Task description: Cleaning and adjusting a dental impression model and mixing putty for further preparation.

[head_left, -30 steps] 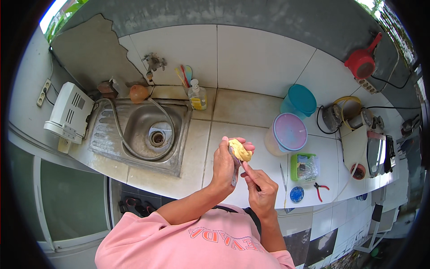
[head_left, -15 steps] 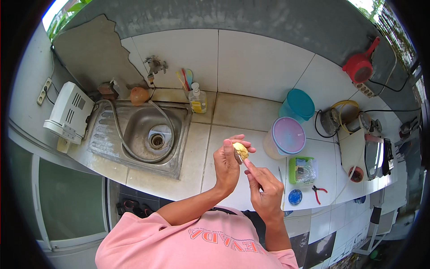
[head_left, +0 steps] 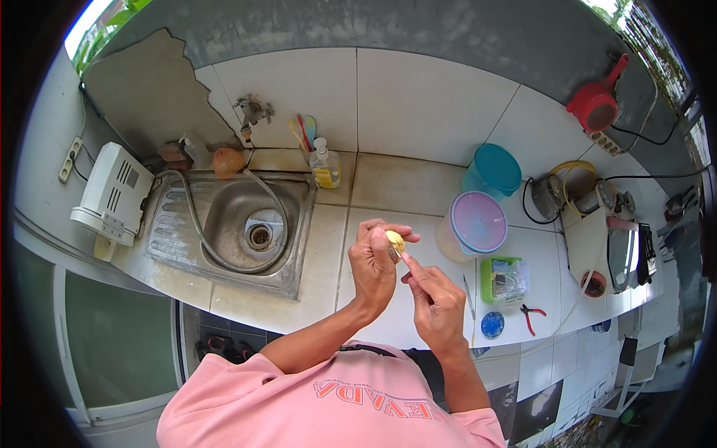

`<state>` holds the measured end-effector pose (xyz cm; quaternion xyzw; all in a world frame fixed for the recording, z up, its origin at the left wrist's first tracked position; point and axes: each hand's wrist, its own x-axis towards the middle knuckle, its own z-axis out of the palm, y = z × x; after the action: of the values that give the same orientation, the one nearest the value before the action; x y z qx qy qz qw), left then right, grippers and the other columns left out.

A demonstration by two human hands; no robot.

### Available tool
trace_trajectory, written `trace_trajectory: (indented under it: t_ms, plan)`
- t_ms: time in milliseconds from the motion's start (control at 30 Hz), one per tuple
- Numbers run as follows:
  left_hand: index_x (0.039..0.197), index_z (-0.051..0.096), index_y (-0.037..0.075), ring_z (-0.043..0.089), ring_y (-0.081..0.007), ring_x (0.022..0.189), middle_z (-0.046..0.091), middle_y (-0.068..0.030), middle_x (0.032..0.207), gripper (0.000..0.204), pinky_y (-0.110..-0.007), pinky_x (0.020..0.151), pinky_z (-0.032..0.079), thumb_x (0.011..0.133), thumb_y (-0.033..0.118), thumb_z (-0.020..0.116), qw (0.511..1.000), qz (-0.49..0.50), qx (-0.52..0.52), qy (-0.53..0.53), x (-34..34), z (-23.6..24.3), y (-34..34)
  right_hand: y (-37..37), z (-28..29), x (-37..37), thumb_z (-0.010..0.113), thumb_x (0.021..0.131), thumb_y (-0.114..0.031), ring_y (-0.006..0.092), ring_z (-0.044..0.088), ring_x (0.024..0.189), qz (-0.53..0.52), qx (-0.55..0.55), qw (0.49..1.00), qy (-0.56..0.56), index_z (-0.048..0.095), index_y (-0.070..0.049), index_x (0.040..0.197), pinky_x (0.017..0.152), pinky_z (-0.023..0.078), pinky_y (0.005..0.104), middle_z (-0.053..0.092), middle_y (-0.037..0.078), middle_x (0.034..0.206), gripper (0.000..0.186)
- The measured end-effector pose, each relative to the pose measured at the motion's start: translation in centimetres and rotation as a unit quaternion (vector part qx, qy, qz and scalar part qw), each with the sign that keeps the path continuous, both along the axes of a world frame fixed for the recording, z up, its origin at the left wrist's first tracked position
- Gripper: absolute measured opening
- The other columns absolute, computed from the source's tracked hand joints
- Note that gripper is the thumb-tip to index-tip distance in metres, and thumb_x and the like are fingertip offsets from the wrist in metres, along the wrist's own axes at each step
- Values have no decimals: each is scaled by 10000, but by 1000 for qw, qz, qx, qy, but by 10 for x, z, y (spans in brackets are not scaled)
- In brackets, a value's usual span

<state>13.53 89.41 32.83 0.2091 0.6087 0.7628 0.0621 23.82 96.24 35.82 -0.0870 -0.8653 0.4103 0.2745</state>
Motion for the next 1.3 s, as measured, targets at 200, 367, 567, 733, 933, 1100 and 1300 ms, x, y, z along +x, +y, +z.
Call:
trace_trajectory:
  t_ms: [200,367,567,733,933,1100,1300]
  plan:
    - [911,673,-32,656,-137,774,578,-74,945,521,-244,562,430,1039,312,302,998,36,16,52,-9,-8,0,-23,-11,-8,614,874,61,161,640,683,-55,-117,991,37,647,-69,1249,614,505,290,648,111,789,398]
    - [937,677,-44,683,-180,799,532,-94,1009,489,-239,560,462,1020,282,322,998,30,37,37,-11,-8,-1,-31,-20,-9,596,898,50,105,538,621,-61,-213,975,32,623,-42,1273,561,451,257,641,98,791,388]
    - [934,676,-48,696,-192,801,539,-100,1012,504,-225,527,470,1032,301,325,997,16,57,47,-13,-18,0,-27,-19,-6,591,914,26,89,523,612,-40,-327,944,-4,614,-35,1281,547,447,256,641,80,790,372]
    - [946,666,-50,701,-203,826,560,-116,1047,523,-233,538,487,1048,352,346,996,21,79,-39,-9,-21,1,-15,-24,-10,581,949,-30,69,504,595,-30,-55,998,6,616,-58,1287,544,439,229,667,64,843,341]
    - [957,649,-13,609,-116,692,622,-70,835,577,-248,567,462,1053,418,279,986,-46,16,-157,-14,-21,-2,-19,-26,-7,574,956,-61,71,537,594,-31,-380,923,-58,613,-72,1293,560,458,228,702,89,893,339]
    - [968,621,4,564,-96,676,618,-42,795,637,-235,563,435,1037,518,250,959,-103,18,-265,-17,-26,-3,-3,-32,8,562,971,-92,62,507,549,-13,-237,968,-82,606,-56,1294,531,444,219,695,71,859,328]
    - [1292,431,41,558,-141,859,626,-92,975,426,-301,781,466,1038,353,289,990,-122,-63,-11,-2,-45,-6,5,-37,5,571,959,-90,74,512,540,-41,-345,935,-68,621,-52,1272,533,447,233,691,84,844,319]
